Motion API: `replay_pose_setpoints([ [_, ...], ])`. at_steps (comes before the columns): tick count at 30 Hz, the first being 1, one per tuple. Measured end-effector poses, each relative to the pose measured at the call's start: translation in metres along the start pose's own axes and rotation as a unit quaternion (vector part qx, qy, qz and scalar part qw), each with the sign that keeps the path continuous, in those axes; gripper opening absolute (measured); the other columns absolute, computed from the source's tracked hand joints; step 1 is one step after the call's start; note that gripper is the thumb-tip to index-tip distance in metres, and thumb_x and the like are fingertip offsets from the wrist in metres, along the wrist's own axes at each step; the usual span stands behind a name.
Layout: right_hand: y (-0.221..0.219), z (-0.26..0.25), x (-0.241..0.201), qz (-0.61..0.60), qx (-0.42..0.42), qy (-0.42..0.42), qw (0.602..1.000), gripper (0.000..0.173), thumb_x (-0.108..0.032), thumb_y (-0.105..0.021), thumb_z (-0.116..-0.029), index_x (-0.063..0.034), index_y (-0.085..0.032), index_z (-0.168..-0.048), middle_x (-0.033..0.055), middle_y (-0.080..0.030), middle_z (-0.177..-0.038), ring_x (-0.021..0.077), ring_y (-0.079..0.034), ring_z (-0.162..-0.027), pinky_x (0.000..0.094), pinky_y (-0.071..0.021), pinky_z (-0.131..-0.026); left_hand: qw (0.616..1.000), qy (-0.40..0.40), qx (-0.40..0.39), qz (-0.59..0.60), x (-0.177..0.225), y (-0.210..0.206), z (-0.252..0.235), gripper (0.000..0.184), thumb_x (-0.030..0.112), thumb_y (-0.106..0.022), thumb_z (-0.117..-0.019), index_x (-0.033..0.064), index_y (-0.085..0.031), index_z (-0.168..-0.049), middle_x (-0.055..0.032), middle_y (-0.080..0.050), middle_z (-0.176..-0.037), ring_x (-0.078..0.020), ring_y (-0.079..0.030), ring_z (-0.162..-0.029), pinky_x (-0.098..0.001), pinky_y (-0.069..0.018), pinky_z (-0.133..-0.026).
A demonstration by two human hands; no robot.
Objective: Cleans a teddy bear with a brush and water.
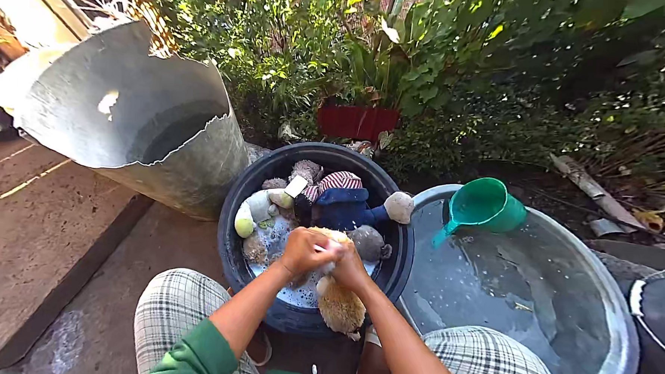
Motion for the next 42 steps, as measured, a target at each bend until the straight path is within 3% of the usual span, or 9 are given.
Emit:
replay_pose_setpoints([
  [2, 0.005, -0.001, 0.002, -0.002, 0.020, 0.010, 1.000, 0.035, -0.016, -0.072, -0.0838, 0.0056, -0.072, -0.111, 0.0211, -0.072, -0.110, 0.0293, -0.067, -0.108, 0.0465, -0.0487, -0.101, 0.993, 0.115, -0.016, -0.013, -0.037, 0.006, -0.002, 0.052, 0.041, -0.058, -0.0947, -0.0014, -0.062, -0.066, -0.0124, -0.063, -0.065, -0.0261, -0.064, -0.067, -0.0508, -0.0508, -0.069],
  [7, 0.015, 0.013, -0.010, -0.103, 0.000, -0.093, 0.990, 0.037, -0.004, -0.060, -0.0958, 0.0130, -0.059, -0.128, 0.0231, -0.064, -0.127, 0.0209, -0.057, -0.122, 0.0319, -0.0398, -0.109, 0.972, -0.168, 0.096, 0.136, 0.087, 0.020, -0.010, 0.047, 0.031, -0.064, -0.0921, 0.0015, -0.054, -0.056, -0.0068, -0.056, -0.056, -0.0117, -0.057, -0.057, -0.0277, -0.0472, -0.057],
  [9, 0.008, 0.027, -0.010, -0.271, 0.039, -0.196, 0.942, 0.023, 0.006, -0.043, -0.1033, 0.0131, -0.055, -0.122, 0.0169, -0.062, -0.110, 0.0073, -0.058, -0.098, 0.0172, -0.0449, -0.091, 0.974, -0.195, 0.088, 0.077, 0.086, -0.006, 0.001, 0.050, 0.039, -0.063, -0.0914, 0.0046, -0.054, -0.056, -0.0078, -0.055, -0.054, -0.0175, -0.058, -0.053, -0.0346, -0.0452, -0.052],
  [17, 0.017, 0.011, -0.017, -0.032, -0.018, -0.044, 0.998, 0.018, -0.002, -0.070, -0.0895, 0.0078, -0.071, -0.104, 0.0222, -0.071, -0.099, 0.0321, -0.068, -0.096, 0.0500, -0.0508, -0.091, 0.997, 0.030, 0.033, -0.058, -0.009, 0.002, 0.001, 0.051, 0.040, -0.060, -0.0934, -0.0007, -0.061, -0.062, -0.0139, -0.063, -0.063, -0.0291, -0.065, -0.063, -0.0512, -0.0501, -0.063],
  [22, 0.013, 0.025, -0.009, -0.181, 0.030, -0.088, 0.979, 0.022, 0.000, -0.054, -0.1008, 0.0107, -0.061, -0.119, 0.0168, -0.066, -0.108, 0.0151, -0.061, -0.102, 0.0293, -0.0472, -0.097, 0.967, -0.188, 0.135, 0.105, 0.088, 0.015, -0.005, 0.050, 0.034, -0.064, -0.0921, 0.0034, -0.052, -0.055, -0.0064, -0.052, -0.053, -0.0131, -0.053, -0.053, -0.0288, -0.0432, -0.052],
  [28, 0.020, 0.015, -0.017, -0.084, 0.002, -0.033, 0.996, 0.024, 0.004, -0.073, -0.0833, 0.0075, -0.070, -0.107, 0.0196, -0.071, -0.102, 0.0251, -0.068, -0.097, 0.0429, -0.0521, -0.093, 0.994, 0.065, 0.044, -0.072, -0.024, 0.005, 0.005, 0.051, 0.040, -0.061, -0.0932, -0.0015, -0.064, -0.064, -0.0153, -0.066, -0.065, -0.0318, -0.067, -0.067, -0.0546, -0.0515, -0.065],
  [34, -0.014, 0.010, 0.051, -0.158, 0.014, 0.056, 0.986, 0.044, -0.019, -0.072, -0.0914, 0.0009, -0.060, -0.128, 0.0101, -0.067, -0.118, 0.0119, -0.063, -0.112, 0.0344, -0.0511, -0.100, 0.969, -0.182, 0.146, 0.083, 0.078, 0.015, -0.003, 0.050, 0.037, -0.063, -0.0916, 0.0054, -0.051, -0.054, -0.0057, -0.054, -0.053, -0.0135, -0.055, -0.053, -0.0296, -0.0447, -0.051],
  [39, 0.002, 0.008, 0.006, -0.118, 0.025, 0.064, 0.991, 0.030, -0.005, -0.073, -0.0769, 0.0052, -0.068, -0.105, 0.0035, -0.071, -0.096, -0.0024, -0.063, -0.090, 0.0191, -0.0524, -0.086, 0.994, 0.084, 0.063, -0.024, -0.028, 0.007, 0.006, 0.049, 0.038, -0.061, -0.0929, -0.0008, -0.062, -0.062, -0.0123, -0.062, -0.062, -0.0276, -0.063, -0.062, -0.0522, -0.0495, -0.063],
  [42, 0.006, 0.008, 0.010, -0.123, 0.043, 0.016, 0.991, 0.029, -0.006, -0.075, -0.0812, 0.0060, -0.069, -0.107, 0.0100, -0.071, -0.099, 0.0083, -0.066, -0.094, 0.0306, -0.0532, -0.090, 0.983, -0.063, 0.159, 0.064, 0.032, 0.024, -0.005, 0.046, 0.031, -0.066, -0.0880, 0.0042, -0.052, -0.053, -0.0046, -0.054, -0.054, -0.0126, -0.053, -0.052, -0.0312, -0.0439, -0.052],
])
Point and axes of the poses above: each hand's wrist, its own z-axis away from the middle knuckle, its own y-axis out of the back of the hand, x = y × z, the point moved 7 cm from there along -z, towards the middle knuckle
